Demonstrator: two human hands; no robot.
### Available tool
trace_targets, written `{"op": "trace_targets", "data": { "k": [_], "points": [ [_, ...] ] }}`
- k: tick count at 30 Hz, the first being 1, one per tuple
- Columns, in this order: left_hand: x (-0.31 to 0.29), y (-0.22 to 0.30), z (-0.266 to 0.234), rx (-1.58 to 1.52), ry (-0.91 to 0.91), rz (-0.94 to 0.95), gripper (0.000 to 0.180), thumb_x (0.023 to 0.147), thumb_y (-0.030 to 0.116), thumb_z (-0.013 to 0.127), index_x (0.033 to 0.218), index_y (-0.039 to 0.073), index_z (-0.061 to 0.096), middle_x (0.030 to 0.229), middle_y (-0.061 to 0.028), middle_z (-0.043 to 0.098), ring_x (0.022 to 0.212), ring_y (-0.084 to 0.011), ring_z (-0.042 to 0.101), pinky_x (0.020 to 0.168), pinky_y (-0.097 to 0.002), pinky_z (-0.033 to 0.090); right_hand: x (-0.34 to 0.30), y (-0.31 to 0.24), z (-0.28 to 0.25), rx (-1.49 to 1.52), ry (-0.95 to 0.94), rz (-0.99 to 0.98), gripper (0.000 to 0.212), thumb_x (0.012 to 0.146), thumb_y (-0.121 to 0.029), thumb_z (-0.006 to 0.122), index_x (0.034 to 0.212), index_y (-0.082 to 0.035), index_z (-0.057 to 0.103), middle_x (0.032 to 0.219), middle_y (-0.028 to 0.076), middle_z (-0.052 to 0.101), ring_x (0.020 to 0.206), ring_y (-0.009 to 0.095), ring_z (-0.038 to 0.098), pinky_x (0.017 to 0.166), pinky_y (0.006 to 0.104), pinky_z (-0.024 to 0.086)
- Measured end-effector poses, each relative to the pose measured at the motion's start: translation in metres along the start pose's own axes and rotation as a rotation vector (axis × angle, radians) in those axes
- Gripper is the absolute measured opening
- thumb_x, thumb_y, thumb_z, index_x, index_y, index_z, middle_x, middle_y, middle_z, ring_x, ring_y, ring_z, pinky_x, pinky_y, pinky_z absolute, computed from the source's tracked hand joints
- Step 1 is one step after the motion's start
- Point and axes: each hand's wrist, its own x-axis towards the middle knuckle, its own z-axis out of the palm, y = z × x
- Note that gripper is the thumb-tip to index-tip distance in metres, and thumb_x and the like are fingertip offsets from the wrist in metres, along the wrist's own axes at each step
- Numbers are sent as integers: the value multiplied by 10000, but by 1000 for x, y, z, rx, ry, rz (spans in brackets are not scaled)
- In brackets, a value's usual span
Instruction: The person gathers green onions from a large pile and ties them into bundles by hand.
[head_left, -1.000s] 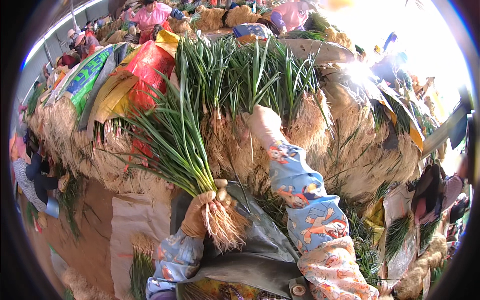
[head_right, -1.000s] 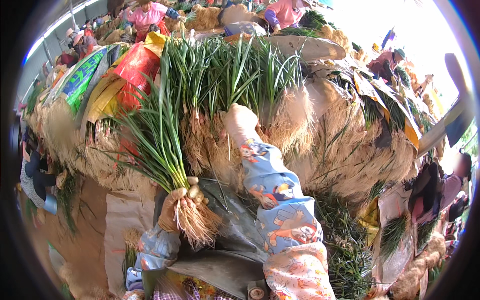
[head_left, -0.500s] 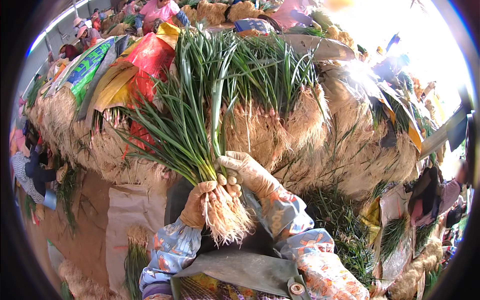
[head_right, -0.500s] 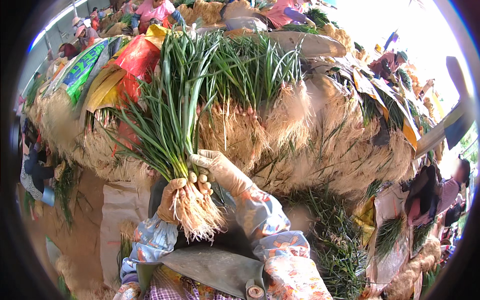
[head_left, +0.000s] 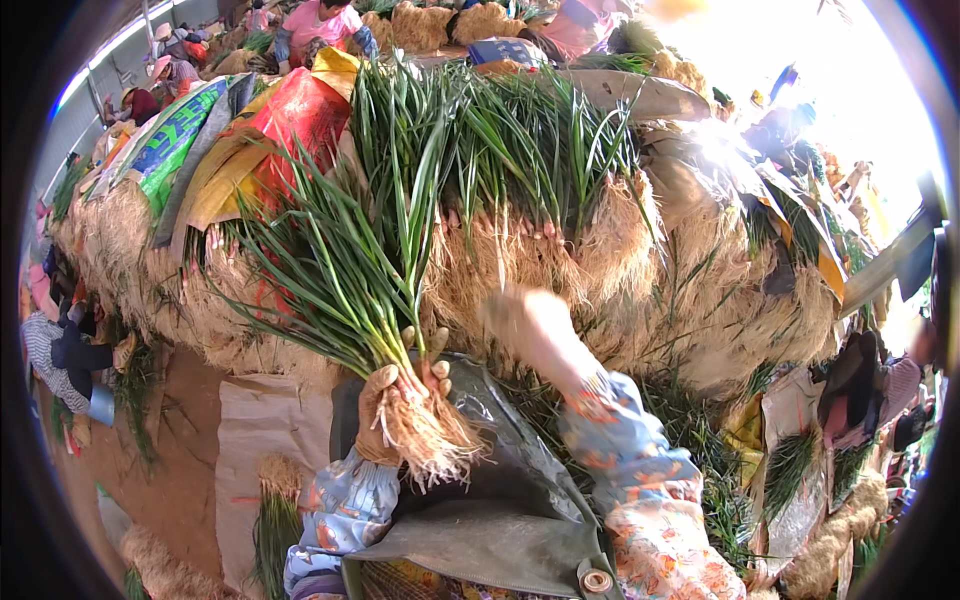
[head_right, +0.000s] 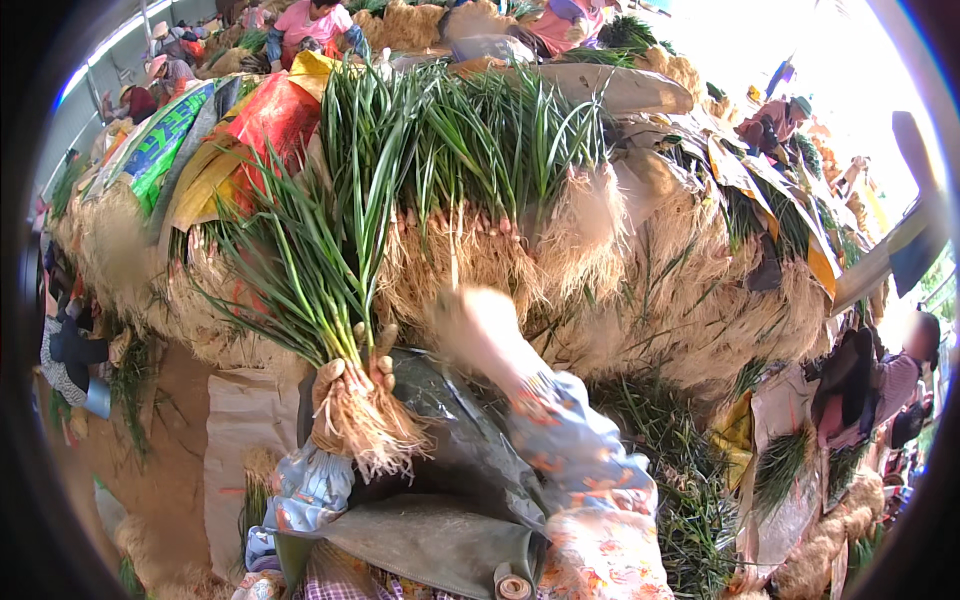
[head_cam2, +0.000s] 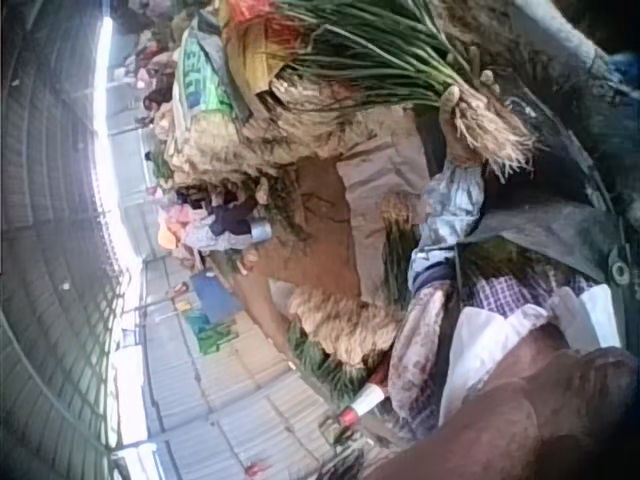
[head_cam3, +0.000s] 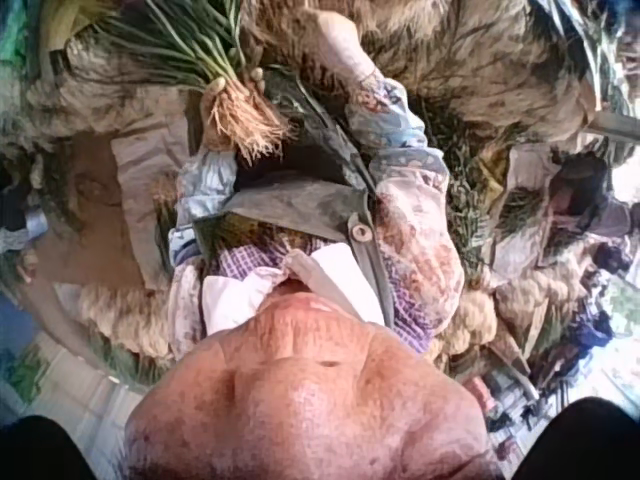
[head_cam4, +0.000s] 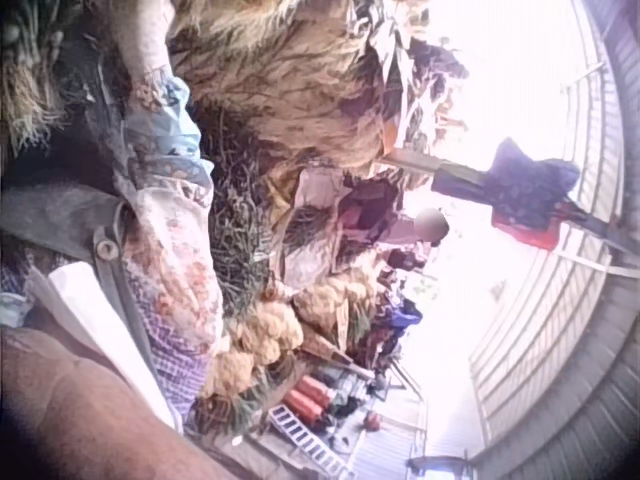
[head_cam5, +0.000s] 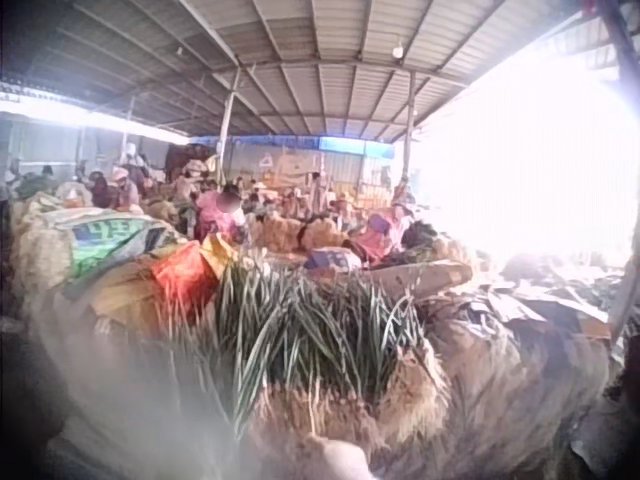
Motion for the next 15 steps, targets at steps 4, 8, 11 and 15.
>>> {"op": "trace_targets", "data": {
  "k": [4,8,11,15],
  "points": [
    [10,-17,10,61,16,-60,578,776,235,577,1289,48,388,1232,-159,463,956,-219,522,837,-362,444,98,24,-2,-49,128,513,266,815,-336,596,766,-75,612,630,103,598,557,243,590,508,376,483],
    [-1,-3,5,-77,-164,-75,574,784,203,562,1267,-40,370,811,-40,466,807,-173,485,820,-344,404,82,54,25,142,229,360,162,779,-220,617,813,-62,609,735,89,630,638,226,616,568,336,500],
    [-9,7,2,-21,-149,-49,518,802,180,545,1245,-35,384,840,-41,494,860,-190,509,870,-352,404,-1,49,33,311,166,141,95,796,-146,582,820,-54,588,669,79,607,593,192,580,539,306,500],
    [-3,0,-5,-50,-72,-80,464,827,156,522,1239,-18,397,837,-36,497,890,-194,517,931,-380,403,-74,84,52,469,-244,-60,78,816,-123,565,785,-51,564,750,95,607,614,184,577,528,306,494]
  ]
}}
